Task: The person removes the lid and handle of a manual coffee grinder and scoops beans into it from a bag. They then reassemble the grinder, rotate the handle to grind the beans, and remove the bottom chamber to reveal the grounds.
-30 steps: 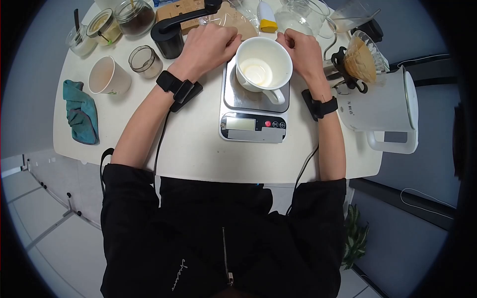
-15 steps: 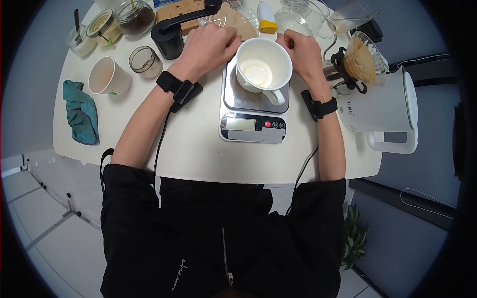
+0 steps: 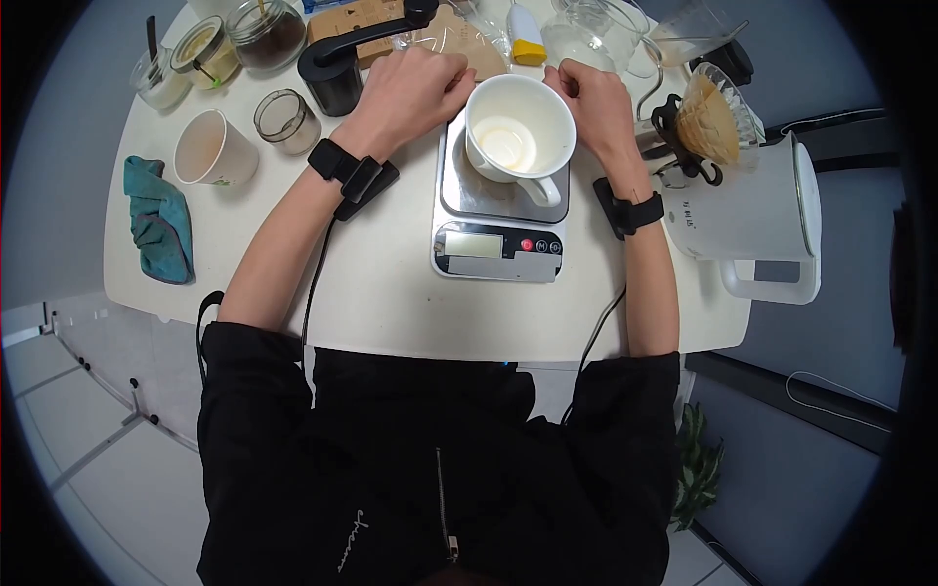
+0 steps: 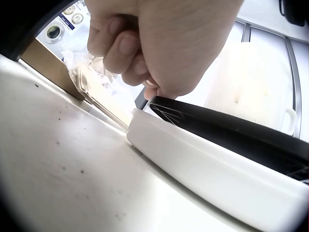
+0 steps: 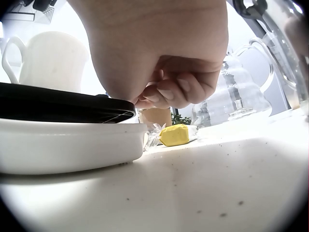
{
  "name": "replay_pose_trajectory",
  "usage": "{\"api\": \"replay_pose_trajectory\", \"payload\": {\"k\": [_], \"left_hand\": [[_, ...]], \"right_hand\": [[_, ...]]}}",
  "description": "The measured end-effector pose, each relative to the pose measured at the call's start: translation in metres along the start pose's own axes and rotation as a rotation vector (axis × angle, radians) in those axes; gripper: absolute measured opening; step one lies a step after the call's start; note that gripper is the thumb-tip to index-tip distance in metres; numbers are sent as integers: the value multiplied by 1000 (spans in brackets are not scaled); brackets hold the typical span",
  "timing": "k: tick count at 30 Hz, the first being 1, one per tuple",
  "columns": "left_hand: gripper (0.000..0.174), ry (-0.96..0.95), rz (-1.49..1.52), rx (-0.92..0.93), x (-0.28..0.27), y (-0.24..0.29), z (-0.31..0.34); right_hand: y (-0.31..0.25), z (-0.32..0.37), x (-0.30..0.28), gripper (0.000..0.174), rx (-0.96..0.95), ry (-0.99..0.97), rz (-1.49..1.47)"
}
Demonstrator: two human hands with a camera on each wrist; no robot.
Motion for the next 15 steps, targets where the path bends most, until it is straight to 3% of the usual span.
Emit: {"api": "replay_pose_trajectory", "payload": {"k": [15], "left_hand": [[32,0,2,1,0,0,0]], "right_hand": [[-1,1,1,29,-33,-10,2]]}}
Point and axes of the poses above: each hand's wrist, its own z-axis away from the middle knuckle, its own x-axis out of the palm, y = z × x, the point moved 1 cm from there along -z, towards the middle knuckle, and after that the axes turned 13 degrees about x, right-handed, at the moved point
